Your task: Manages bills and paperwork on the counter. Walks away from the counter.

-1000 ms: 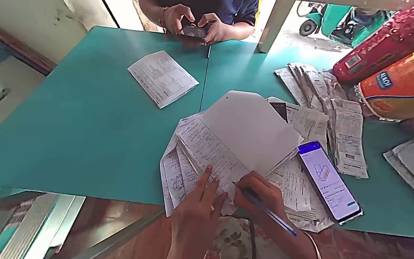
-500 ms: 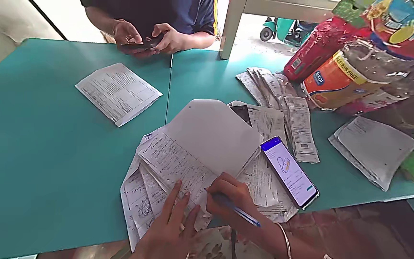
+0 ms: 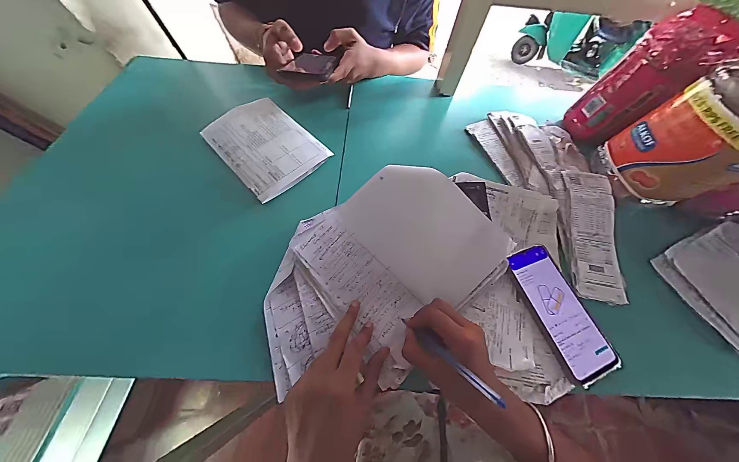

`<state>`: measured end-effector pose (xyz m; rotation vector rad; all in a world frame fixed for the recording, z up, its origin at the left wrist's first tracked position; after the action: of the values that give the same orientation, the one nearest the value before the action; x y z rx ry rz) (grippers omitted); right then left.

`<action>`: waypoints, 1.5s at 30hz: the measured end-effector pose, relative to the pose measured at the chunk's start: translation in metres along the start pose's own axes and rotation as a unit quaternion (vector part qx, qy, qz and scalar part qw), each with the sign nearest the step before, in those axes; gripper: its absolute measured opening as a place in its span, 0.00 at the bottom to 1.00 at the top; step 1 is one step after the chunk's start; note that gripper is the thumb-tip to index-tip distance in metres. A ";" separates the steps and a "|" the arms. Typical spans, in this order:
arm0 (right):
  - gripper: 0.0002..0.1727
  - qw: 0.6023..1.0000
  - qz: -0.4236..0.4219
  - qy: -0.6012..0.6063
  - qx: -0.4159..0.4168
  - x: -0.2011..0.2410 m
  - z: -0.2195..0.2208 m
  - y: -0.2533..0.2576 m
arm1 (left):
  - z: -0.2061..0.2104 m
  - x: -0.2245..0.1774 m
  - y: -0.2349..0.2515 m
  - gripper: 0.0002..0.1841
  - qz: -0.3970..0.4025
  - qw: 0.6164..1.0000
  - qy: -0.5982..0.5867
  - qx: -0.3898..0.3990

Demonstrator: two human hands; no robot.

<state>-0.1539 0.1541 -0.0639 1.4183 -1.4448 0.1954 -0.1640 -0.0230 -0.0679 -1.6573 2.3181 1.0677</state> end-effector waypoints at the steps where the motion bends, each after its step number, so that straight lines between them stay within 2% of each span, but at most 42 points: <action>1: 0.04 1.000 0.003 -0.004 0.000 0.000 0.000 0.000 | 0.000 0.000 0.000 0.20 0.000 1.000 0.003 -0.004; 25: 0.05 0.999 0.027 -0.020 -0.022 -0.002 -0.003 0.002 | 0.001 0.001 -0.001 0.20 0.014 1.000 0.010 -0.015; 45: 0.05 0.997 0.014 -0.057 -0.049 0.000 -0.004 0.002 | 0.001 0.001 -0.001 0.20 0.011 1.000 -0.006 -0.020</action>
<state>-0.1532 0.1570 -0.0612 1.3472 -1.5478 0.0600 -0.1642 -0.0235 -0.0699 -1.6397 2.3274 1.1330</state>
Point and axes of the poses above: each hand's wrist, its own y-axis towards the middle knuckle, its own z-axis out of the palm, x = y × z, the point moved 4 cm from there along y, towards the middle knuckle, and after that the axes turned 13 degrees about -x, right-handed, at the moved point
